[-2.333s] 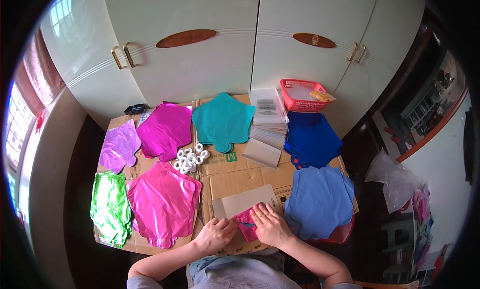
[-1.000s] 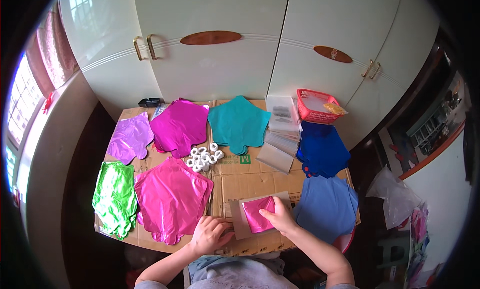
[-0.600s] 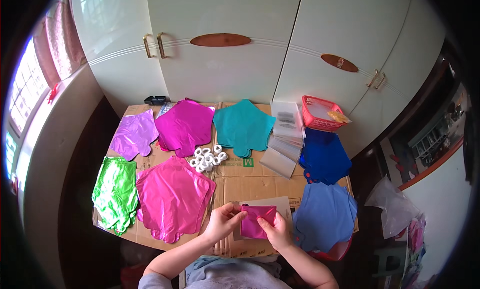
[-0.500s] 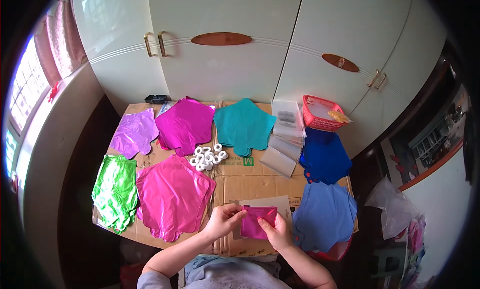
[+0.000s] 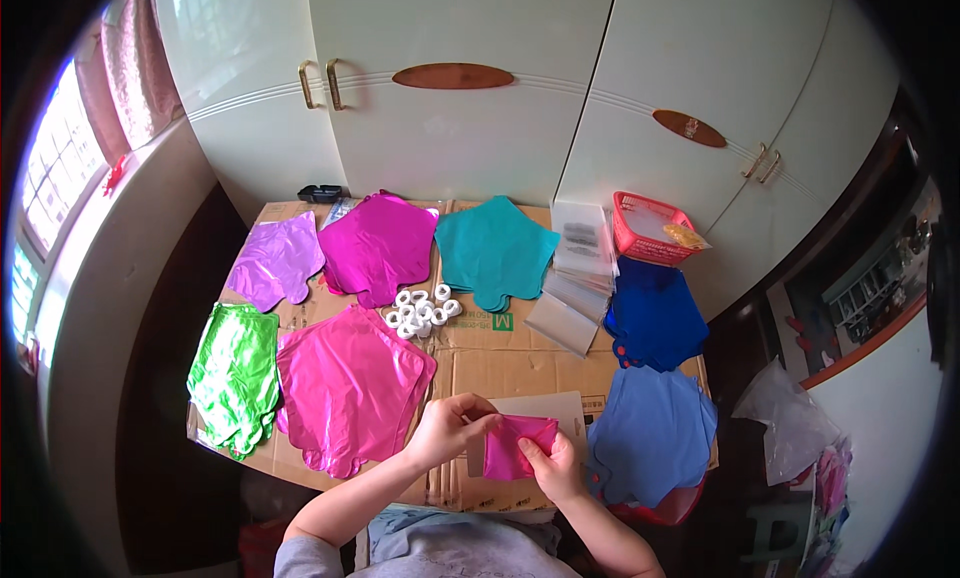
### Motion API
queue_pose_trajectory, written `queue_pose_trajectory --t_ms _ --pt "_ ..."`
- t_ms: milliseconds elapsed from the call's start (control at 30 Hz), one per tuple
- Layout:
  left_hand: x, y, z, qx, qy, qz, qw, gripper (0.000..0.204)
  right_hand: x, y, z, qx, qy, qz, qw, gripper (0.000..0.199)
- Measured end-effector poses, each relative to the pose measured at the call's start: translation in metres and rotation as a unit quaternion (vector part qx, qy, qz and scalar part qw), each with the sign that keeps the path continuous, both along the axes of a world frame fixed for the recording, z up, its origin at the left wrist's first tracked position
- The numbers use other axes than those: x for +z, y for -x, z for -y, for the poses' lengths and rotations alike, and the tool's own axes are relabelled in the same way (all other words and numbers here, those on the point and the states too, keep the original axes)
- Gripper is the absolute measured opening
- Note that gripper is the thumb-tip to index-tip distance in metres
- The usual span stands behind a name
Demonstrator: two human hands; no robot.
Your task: Folding colorful foil items and placing them into plastic bags with cardboard backing.
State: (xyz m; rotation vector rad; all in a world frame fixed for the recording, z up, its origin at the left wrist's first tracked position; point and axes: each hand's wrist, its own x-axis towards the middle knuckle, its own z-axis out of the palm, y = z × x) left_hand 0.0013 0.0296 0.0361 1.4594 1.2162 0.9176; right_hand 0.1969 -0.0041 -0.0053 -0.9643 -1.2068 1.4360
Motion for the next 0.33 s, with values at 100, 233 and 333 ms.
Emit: queue_pose_trajectory --t_ms 100,233,333 --pt "-0.003 0.003 -0.004 -0.013 0.074 0.047 0.996 0.016 -0.001 -0.001 0.001 -0.005 -0.001 0.005 1.000 0.021" --pt "-0.010 0.003 -0.004 -0.019 0.061 0.100 0.993 0.017 -0.012 -0.005 0.000 -0.004 0.007 0.007 1.000 0.022" --pt "-0.012 0.002 -0.005 -0.027 0.055 0.117 0.991 0.016 -0.012 -0.005 0.000 -0.011 -0.007 0.011 1.000 0.022"
